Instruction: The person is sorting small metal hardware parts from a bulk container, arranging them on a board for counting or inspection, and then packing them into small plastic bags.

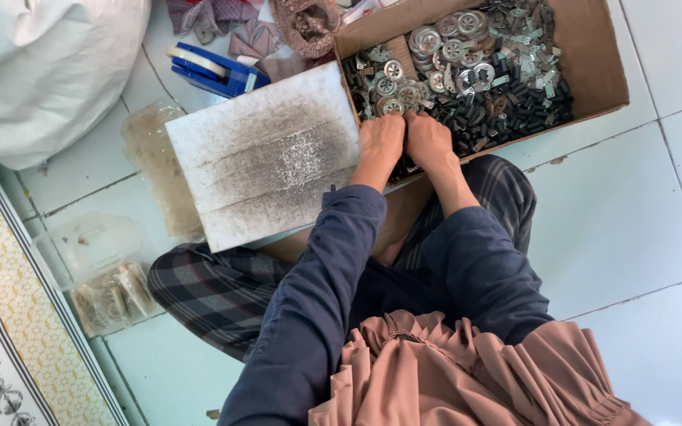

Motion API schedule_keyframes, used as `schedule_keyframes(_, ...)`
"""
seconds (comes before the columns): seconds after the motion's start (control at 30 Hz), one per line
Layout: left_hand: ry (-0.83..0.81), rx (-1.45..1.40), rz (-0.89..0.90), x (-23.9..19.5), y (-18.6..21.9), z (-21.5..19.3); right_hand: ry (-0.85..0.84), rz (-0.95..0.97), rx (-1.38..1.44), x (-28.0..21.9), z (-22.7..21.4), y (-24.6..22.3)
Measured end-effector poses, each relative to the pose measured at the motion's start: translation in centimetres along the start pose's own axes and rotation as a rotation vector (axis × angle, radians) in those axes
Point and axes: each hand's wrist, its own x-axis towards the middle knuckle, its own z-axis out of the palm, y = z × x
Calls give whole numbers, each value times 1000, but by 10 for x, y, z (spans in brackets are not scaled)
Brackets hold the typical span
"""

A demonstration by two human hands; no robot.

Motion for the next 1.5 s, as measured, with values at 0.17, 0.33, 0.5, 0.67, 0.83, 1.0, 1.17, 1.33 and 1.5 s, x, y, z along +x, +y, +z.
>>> schedule_keyframes(0.17,98,134,14,1,3,23,29,-82,-74,0,7,3)
schedule_keyframes(0.33,208,176,54,-3,6,18,61,-133,-22,-18,-16,-13)
schedule_keyframes(0.5,557,-38,150,-27,5,-22,448,-168,185,-16,-18,0)
schedule_keyframes(0.67,778,-485,109,-92,-17,-95,612,-374,524,-38,-51,-68)
schedule_keyframes(0.83,775,-706,-145,-148,-91,-111,586,-539,546,-30,-34,-146)
schedule_keyframes(1.0,645,-747,-468,-194,-148,-123,397,-612,527,-9,14,-212)
schedule_keyframes(1.17,598,-574,-547,-192,-176,-105,364,-576,399,0,42,-231)
schedule_keyframes(1.33,658,-465,-525,-198,-159,-112,378,-578,315,-14,31,-239)
schedule_keyframes(1.5,731,-392,-496,-198,-149,-123,477,-581,352,-6,26,-216)
